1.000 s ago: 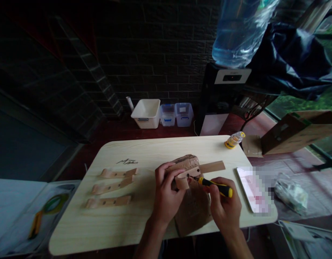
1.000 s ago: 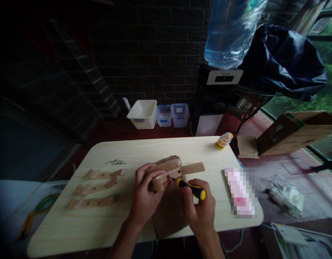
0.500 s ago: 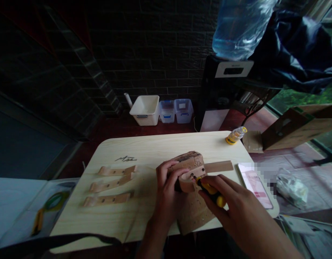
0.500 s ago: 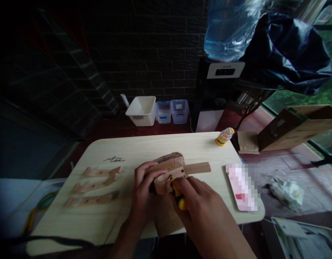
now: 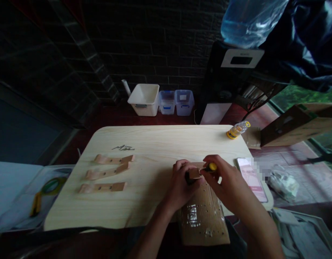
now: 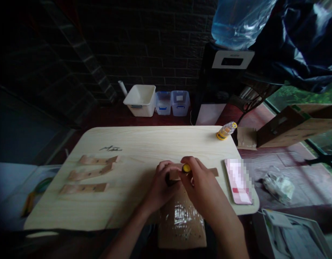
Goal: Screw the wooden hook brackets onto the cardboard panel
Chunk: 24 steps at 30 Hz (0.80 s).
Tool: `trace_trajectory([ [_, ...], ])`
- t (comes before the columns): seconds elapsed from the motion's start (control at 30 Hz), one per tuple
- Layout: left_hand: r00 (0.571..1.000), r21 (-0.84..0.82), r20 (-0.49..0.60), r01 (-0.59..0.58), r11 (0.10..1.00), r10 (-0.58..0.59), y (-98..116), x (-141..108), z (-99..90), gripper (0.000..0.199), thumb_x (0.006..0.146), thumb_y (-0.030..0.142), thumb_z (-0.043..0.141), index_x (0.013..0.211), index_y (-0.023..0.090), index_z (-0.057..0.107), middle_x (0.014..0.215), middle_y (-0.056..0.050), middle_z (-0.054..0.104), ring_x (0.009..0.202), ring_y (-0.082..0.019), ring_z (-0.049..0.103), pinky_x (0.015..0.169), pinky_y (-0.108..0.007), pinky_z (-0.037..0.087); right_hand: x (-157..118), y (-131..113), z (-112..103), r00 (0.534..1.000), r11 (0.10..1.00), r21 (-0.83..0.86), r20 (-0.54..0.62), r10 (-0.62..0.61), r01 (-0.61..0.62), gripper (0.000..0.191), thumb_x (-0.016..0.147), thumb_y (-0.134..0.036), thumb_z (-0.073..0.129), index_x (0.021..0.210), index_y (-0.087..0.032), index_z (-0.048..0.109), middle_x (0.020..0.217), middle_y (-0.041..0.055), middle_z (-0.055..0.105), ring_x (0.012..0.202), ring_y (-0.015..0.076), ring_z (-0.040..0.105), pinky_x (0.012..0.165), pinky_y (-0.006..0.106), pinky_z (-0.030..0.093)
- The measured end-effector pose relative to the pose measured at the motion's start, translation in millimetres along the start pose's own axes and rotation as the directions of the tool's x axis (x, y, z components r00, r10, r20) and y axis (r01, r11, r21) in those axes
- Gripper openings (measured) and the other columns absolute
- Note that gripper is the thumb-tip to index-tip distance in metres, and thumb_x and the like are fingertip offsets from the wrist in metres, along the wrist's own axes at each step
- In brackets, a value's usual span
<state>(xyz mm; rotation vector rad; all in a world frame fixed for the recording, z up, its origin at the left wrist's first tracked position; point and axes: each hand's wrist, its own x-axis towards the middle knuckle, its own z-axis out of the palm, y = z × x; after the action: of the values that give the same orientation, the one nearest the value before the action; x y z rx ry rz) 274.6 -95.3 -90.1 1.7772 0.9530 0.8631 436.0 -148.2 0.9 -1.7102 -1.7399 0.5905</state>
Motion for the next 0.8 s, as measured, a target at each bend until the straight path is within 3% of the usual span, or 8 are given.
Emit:
trace_trajectory([
  [0.13,0.999,0.004,0.040,-0.033,0.999,0.033,1.7,-0.6,-8.1,0.028,0.085,0.029,0.070,0.112,0.026,0.064,0.125,-0.009,0.052,0.127,-0.028,0.046,0.108,-0.049,0.043,-2.7,-2.9,4.6,1.000,0.996,0.093,0.001,-0.003,0.003,0.021,0.098,-0.027,0.053,0.119,-0.025,0.056,0.107,0.0065,0.070,0.077,0.0161,0.070,0.069,0.029,0.057],
  [0.37,0.995,0.051,0.035,-0.090,0.995,0.089,-5.0,-2.6,-9.9,0.028,0.089,0.034,0.067,0.116,0.027,0.062,0.127,-0.008,0.053,0.128,-0.027,0.046,0.109,-0.049,0.043,-9.6,-12.3,1.6,0.999,0.997,0.069,-0.013,-0.037,0.038,0.039,0.103,-0.035,0.044,0.141,-0.026,0.050,0.125,0.0108,0.067,0.095,0.0199,0.070,0.086,0.039,0.058],
  [0.63,0.990,0.024,0.046,-0.136,0.990,0.135,-5.3,-2.0,-11.0,0.026,0.092,0.031,0.063,0.118,0.029,0.060,0.122,-0.007,0.055,0.125,-0.026,0.047,0.109,-0.048,0.043,-3.4,-10.0,3.9,1.000,0.993,0.118,-0.024,0.010,-0.007,0.024,0.097,-0.041,0.057,0.111,-0.023,0.066,0.090,0.0034,0.072,0.072,0.0150,0.070,0.058,0.022,0.055],
  [0.8,0.991,0.027,0.052,-0.126,0.992,0.125,-4.5,-2.5,-12.7,0.026,0.093,0.029,0.062,0.119,0.028,0.060,0.125,-0.007,0.054,0.126,-0.025,0.046,0.109,-0.047,0.043,0.0,-5.1,12.2,0.995,0.986,0.164,-0.088,0.053,-0.038,0.025,0.094,-0.044,0.063,0.105,-0.022,0.066,0.086,0.0027,0.072,0.066,0.0140,0.068,0.056,0.022,0.054],
])
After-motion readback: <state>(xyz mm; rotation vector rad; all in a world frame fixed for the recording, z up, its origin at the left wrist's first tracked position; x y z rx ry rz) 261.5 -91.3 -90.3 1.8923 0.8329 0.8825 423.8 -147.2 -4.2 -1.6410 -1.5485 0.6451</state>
